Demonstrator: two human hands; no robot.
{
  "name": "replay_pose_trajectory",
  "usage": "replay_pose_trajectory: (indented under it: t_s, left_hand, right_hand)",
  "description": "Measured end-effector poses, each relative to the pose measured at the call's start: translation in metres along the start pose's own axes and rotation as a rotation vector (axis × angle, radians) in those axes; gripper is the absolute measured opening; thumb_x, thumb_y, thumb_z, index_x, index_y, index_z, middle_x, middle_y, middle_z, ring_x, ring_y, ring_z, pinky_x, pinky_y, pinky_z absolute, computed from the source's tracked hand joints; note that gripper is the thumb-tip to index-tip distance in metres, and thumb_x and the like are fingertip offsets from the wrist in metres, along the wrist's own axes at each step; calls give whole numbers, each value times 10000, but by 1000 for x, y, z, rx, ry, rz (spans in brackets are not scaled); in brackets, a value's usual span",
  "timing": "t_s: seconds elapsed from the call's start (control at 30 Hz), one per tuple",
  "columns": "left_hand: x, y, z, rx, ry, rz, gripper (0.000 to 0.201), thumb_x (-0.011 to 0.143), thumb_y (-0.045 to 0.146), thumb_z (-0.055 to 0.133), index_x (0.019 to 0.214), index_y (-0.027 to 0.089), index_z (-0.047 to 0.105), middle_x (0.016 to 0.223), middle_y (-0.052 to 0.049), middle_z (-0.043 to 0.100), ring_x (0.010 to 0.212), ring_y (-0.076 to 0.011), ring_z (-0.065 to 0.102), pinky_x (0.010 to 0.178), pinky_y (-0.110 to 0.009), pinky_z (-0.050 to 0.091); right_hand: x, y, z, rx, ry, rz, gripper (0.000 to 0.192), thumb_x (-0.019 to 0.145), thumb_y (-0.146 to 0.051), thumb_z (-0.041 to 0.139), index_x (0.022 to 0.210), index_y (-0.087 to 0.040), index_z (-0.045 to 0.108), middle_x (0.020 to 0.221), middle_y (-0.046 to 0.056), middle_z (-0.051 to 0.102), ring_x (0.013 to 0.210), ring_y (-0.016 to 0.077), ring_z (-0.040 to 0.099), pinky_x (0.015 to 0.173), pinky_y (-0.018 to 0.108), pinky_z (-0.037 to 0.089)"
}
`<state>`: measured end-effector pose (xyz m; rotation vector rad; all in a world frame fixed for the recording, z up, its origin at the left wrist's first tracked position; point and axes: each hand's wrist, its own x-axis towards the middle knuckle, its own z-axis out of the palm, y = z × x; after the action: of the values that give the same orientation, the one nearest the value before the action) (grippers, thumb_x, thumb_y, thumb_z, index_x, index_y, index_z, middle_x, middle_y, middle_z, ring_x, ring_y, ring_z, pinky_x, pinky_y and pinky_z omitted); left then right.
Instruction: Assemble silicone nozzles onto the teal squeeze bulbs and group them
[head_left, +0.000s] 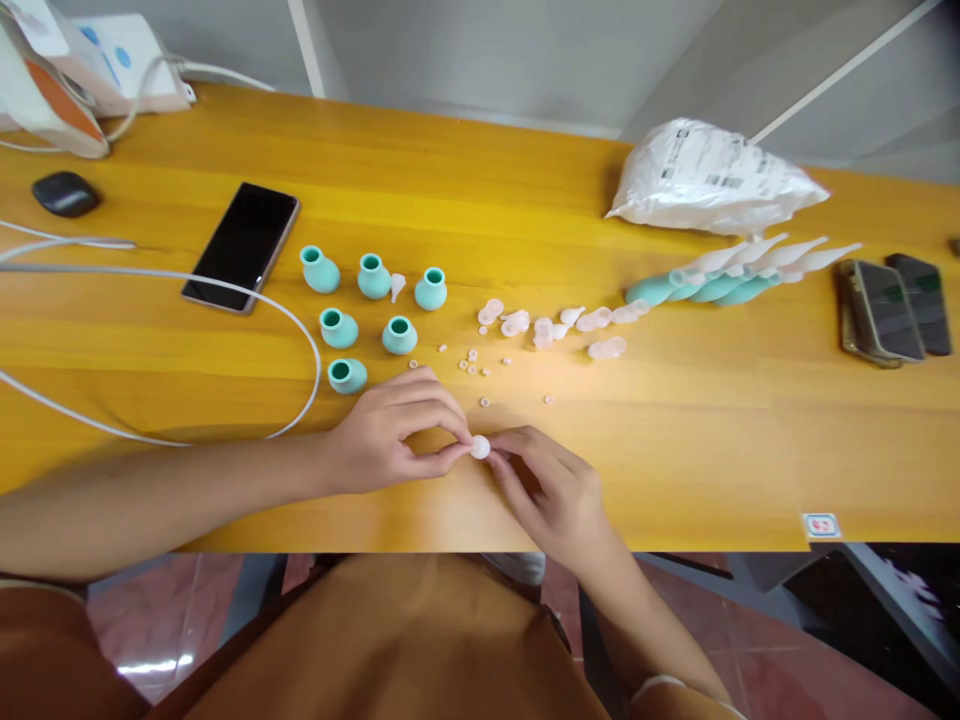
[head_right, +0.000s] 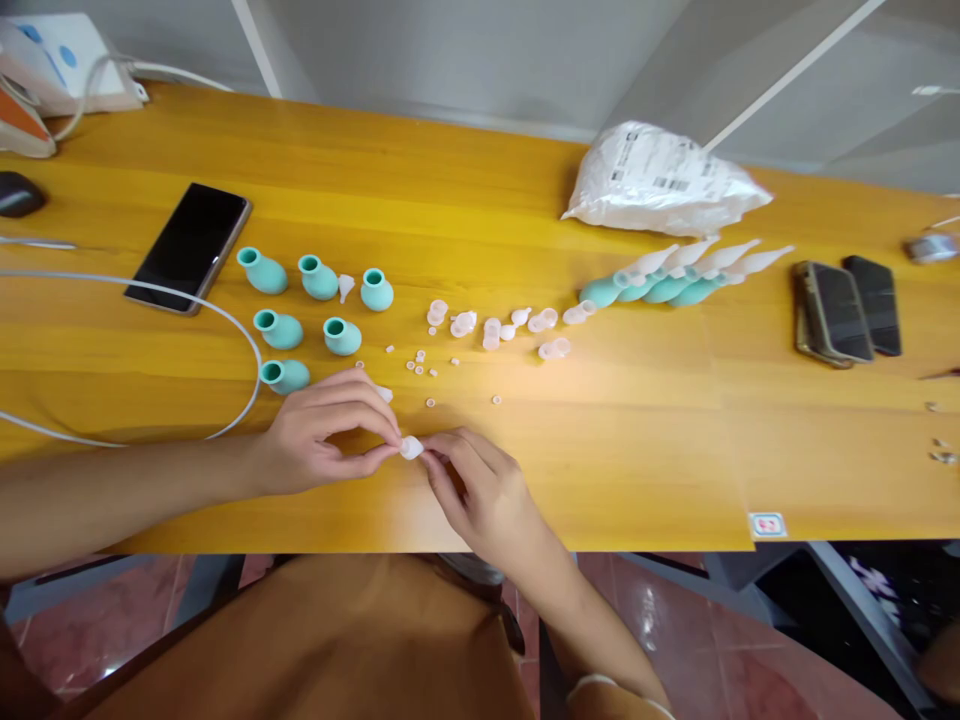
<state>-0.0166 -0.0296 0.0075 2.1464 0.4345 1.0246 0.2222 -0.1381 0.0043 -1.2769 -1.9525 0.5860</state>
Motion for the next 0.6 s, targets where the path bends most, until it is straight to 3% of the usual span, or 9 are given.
replay_pose_trajectory:
  t_s: [0.6]
  left_hand:
    - [-1,-3,0,-15,-31,39,75,1083,231,806,1156,246,808,1049,-13,879,922,-171,758,956,-364,601]
  right_hand:
    - [2,-2,-2,-26,-12,-5,182,1093,-82,678,1222,-211,683,985,56,777,840,183,751,749,316,608]
